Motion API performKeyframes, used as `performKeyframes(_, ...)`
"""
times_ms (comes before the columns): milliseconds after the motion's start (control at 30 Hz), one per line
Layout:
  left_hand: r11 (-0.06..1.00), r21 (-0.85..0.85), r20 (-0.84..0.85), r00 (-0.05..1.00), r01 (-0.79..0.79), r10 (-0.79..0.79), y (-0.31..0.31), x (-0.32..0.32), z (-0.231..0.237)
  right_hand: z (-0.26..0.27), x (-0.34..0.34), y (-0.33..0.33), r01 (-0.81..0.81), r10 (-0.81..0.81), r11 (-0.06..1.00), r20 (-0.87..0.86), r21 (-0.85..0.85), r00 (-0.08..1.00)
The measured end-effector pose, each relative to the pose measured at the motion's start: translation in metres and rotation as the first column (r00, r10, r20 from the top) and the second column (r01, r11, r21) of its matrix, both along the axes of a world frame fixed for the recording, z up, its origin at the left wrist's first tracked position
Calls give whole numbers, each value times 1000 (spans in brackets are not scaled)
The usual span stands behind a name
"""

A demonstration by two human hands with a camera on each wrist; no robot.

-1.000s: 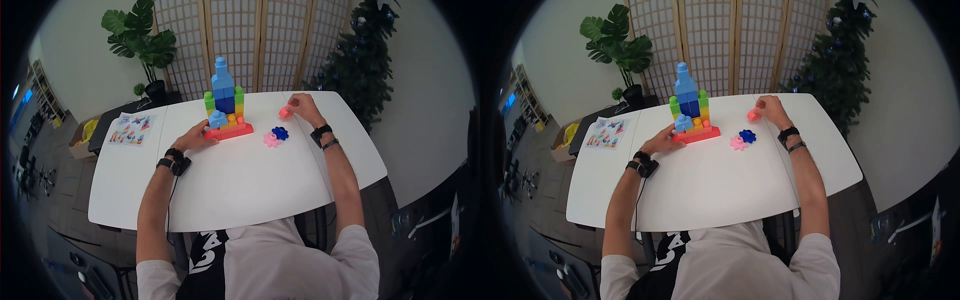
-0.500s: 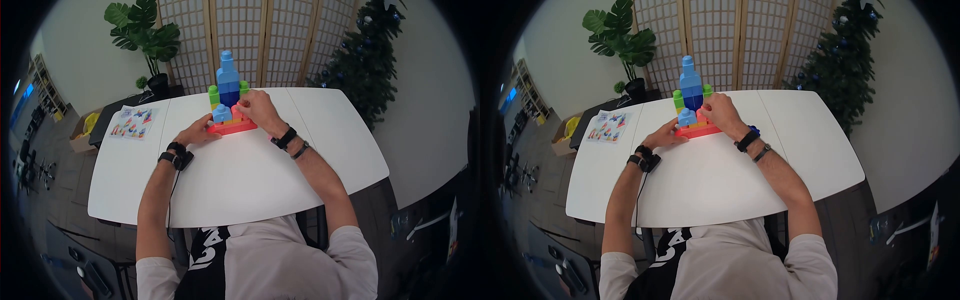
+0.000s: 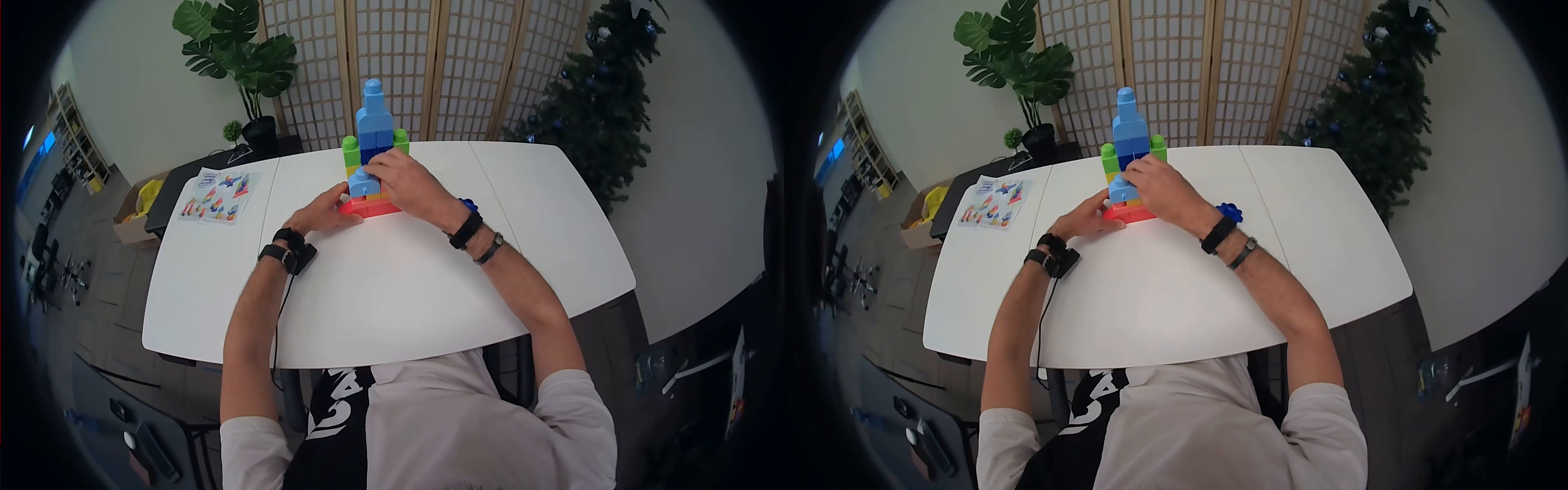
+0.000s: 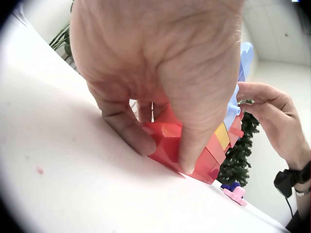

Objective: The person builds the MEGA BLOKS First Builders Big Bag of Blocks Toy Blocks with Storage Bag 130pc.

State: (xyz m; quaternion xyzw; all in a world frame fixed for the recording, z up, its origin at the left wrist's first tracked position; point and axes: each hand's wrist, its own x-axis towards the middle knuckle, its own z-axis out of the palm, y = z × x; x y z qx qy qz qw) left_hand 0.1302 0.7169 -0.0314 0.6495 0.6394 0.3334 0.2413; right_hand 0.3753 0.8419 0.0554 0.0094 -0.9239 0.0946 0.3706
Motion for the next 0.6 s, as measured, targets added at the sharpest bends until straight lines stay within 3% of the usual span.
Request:
performKeyframes(67, 999, -29, -50, 998, -25, 23, -1, 4, 5, -1, 2, -4, 42, -53, 997, 154, 72, 987)
performKeyframes(167, 996, -76, -4, 999, -37, 37, -3, 9, 12, 12, 10, -8, 62, -74, 996, 240, 56, 968)
performKeyframes(300, 998, -52, -9, 1000, -20, 19, 1, 4, 8, 29, 19, 23, -11, 11, 1000, 114, 4, 993)
performKeyframes(367, 996, -64, -22, 998, -64, 63, 0, 5, 3, 37, 37, 41, -18, 38, 969, 75, -248, 996)
performKeyframes(400, 996, -63, -18, 998, -67, 66, 0, 5, 3, 38, 49, 47, -20, 40, 969, 79, -246, 996)
performKeyframes(467, 994, -65, -17, 996, -84, 83, 1, 7, 8, 40, 74, 59, 113, -37, 963, 298, -243, 954)
performKeyframes(500, 995, -64, -17, 997, -82, 81, 1, 8, 8, 36, 84, 65, 115, -39, 963, 298, -242, 954)
performKeyframes(567, 990, -68, -42, 992, -124, 121, 5, 7, 7, 24, 106, 70, 191, -76, 969, 547, -156, 834)
performKeyframes(600, 990, -67, -42, 992, -121, 119, 6, 7, 6, 20, 113, 71, 193, -78, 969, 546, -155, 834)
